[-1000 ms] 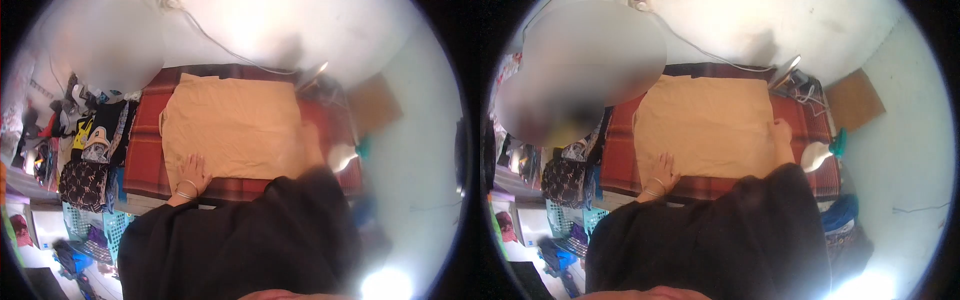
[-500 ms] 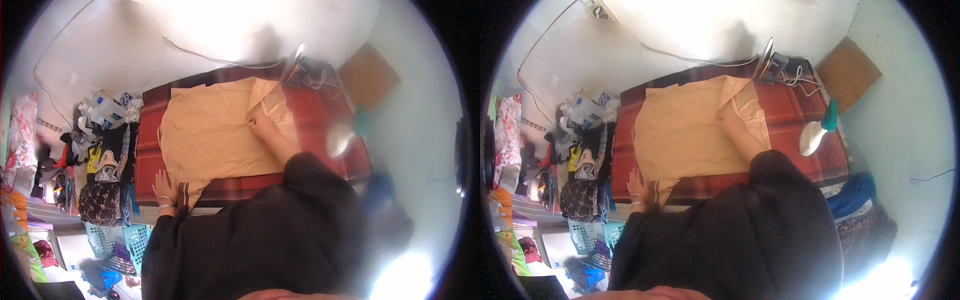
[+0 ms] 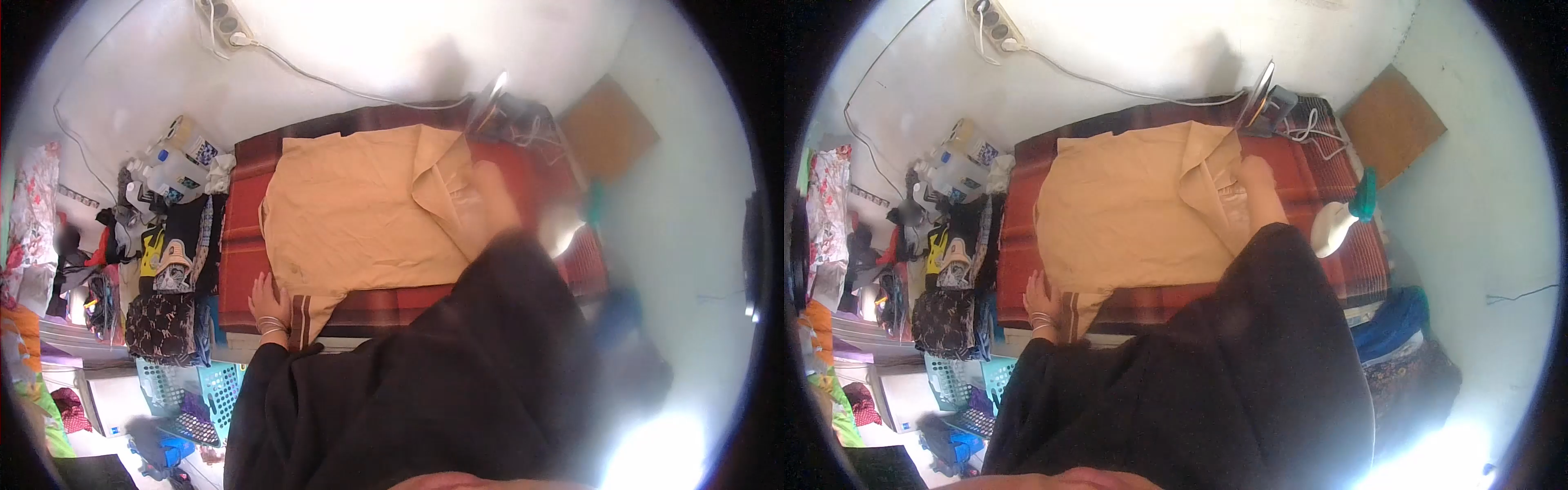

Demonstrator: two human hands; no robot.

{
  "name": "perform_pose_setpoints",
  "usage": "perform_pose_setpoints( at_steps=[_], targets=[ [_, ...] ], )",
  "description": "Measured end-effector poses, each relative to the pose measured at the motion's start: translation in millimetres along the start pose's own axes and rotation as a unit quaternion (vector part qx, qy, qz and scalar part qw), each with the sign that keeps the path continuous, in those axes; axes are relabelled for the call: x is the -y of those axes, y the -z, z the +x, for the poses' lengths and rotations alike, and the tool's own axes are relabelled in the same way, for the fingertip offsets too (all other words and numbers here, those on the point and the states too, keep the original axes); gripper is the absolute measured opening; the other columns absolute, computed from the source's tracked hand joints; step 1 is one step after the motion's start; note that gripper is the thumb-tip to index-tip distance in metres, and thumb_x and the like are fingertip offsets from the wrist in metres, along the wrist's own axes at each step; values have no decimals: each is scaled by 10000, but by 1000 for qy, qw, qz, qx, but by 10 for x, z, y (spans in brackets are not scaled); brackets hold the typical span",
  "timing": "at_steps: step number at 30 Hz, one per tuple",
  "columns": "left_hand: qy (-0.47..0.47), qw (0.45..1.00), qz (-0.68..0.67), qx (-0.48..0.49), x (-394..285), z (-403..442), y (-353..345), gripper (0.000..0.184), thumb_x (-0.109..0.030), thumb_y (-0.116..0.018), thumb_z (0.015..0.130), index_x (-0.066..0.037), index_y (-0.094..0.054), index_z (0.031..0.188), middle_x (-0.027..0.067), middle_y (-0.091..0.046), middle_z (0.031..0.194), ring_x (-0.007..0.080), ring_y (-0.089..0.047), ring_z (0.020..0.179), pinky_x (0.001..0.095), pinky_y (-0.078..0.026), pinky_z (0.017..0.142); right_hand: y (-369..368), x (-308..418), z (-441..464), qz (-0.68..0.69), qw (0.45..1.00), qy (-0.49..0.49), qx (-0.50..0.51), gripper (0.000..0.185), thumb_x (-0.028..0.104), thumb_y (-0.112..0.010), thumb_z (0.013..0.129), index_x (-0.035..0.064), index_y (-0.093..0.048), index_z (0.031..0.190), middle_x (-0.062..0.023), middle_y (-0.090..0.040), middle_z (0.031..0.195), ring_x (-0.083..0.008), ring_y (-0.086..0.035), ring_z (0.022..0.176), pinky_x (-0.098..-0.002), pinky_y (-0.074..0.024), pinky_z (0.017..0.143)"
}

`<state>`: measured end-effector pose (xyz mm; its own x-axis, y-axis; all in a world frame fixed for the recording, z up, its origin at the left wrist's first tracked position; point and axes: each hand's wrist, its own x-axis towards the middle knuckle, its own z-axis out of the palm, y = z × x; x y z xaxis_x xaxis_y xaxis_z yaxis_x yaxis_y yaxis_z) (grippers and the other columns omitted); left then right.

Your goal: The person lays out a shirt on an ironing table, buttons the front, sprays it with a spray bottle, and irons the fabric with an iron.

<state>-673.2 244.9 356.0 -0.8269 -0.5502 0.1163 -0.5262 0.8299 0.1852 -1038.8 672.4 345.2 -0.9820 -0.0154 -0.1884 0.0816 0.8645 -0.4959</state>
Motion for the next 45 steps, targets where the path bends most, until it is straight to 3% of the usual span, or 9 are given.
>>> perform_pose_setpoints(
  at_steps=[13, 17, 19, 22, 28, 29, 32, 37, 45],
  targets=[
    [7, 1000, -20, 7, -7, 3, 24, 539, -334, -502, 799, -135, -422, 1293, 69, -335, 1402, 249, -271, 1311, 520, -161, 1052, -8, -148, -688, -86, 971, 28, -220, 257, 297, -566, 784, 72, -638, 888, -173, -617, 916, -307, -591, 888, -423, -479, 756],
    [8, 1000, -16, 7, -50, -27, 69, 536, -329, -501, 798, -133, -423, 1291, 69, -335, 1401, 249, -274, 1309, 523, -162, 1050, 43, 870, -1416, -115, 947, 264, -141, 192, 114, -497, 789, 46, -610, 928, -144, -601, 870, -304, -570, 830, -402, -458, 754],
    [-4, 1000, -13, -3, -22, -22, 40, 535, -332, -498, 798, -133, -425, 1290, 67, -336, 1401, 249, -273, 1309, 520, -162, 1052, -293, 1313, -1634, -24, 963, 249, 96, 350, 250, -548, 796, 50, -551, 1084, -203, -528, 1126, -323, -484, 1082, -423, -397, 899],
    [-5, 1000, -3, 5, -27, -12, 63, 540, -337, -498, 796, -132, -425, 1290, 63, -342, 1397, 247, -275, 1309, 518, -163, 1052, -1019, 1358, -1919, -71, 878, 473, 7, 459, 335, -556, 792, 56, -526, 1156, -203, -468, 1242, -337, -419, 1176, -426, -318, 993],
    [-1, 1000, -9, 5, -20, -10, 58, 542, -337, -496, 794, -135, -425, 1292, 60, -352, 1392, 246, -278, 1309, 515, -166, 1052, -379, 987, -1352, -139, 955, 227, -131, 409, 344, -496, 818, 25, -561, 1066, -175, -547, 1105, -320, -488, 1072, -453, -357, 925],
    [1, 1000, -12, 7, -15, -12, 73, 542, -337, -496, 794, -135, -425, 1292, 60, -352, 1392, 246, -278, 1309, 515, -166, 1052, -311, 783, -1255, -258, 959, 104, -51, 581, 386, -440, 844, 128, -335, 1354, -162, -261, 1423, -288, -219, 1329, -492, -212, 1049],
    [5, 1000, -18, 13, -29, 8, 55, 539, -334, -498, 793, -137, -427, 1289, 60, -353, 1391, 250, -278, 1307, 514, -165, 1052, -104, 136, -910, -168, 984, 21, -53, 595, 375, -445, 845, 130, -308, 1369, -145, -209, 1448, -269, -153, 1352, -516, -201, 1048],
    [2, 1000, -5, 0, -8, -15, 11, 542, -322, -502, 792, -142, -416, 1296, 57, -339, 1400, 246, -271, 1310, 507, -163, 1055, 158, 168, -802, -63, 993, -22, -94, 472, 366, -456, 842, 65, -520, 1199, -184, -524, 1205, -375, -490, 1113, -463, -412, 905],
    [3, 1000, -3, 3, -16, -13, 44, 552, -333, -501, 784, -139, -423, 1295, 55, -343, 1398, 233, -278, 1308, 506, -167, 1054, 33, 126, -75, 43, 986, -56, -149, 449, 414, -471, 818, 21, -651, 942, -213, -615, 987, -380, -582, 951, -429, -454, 829]
  ],
)
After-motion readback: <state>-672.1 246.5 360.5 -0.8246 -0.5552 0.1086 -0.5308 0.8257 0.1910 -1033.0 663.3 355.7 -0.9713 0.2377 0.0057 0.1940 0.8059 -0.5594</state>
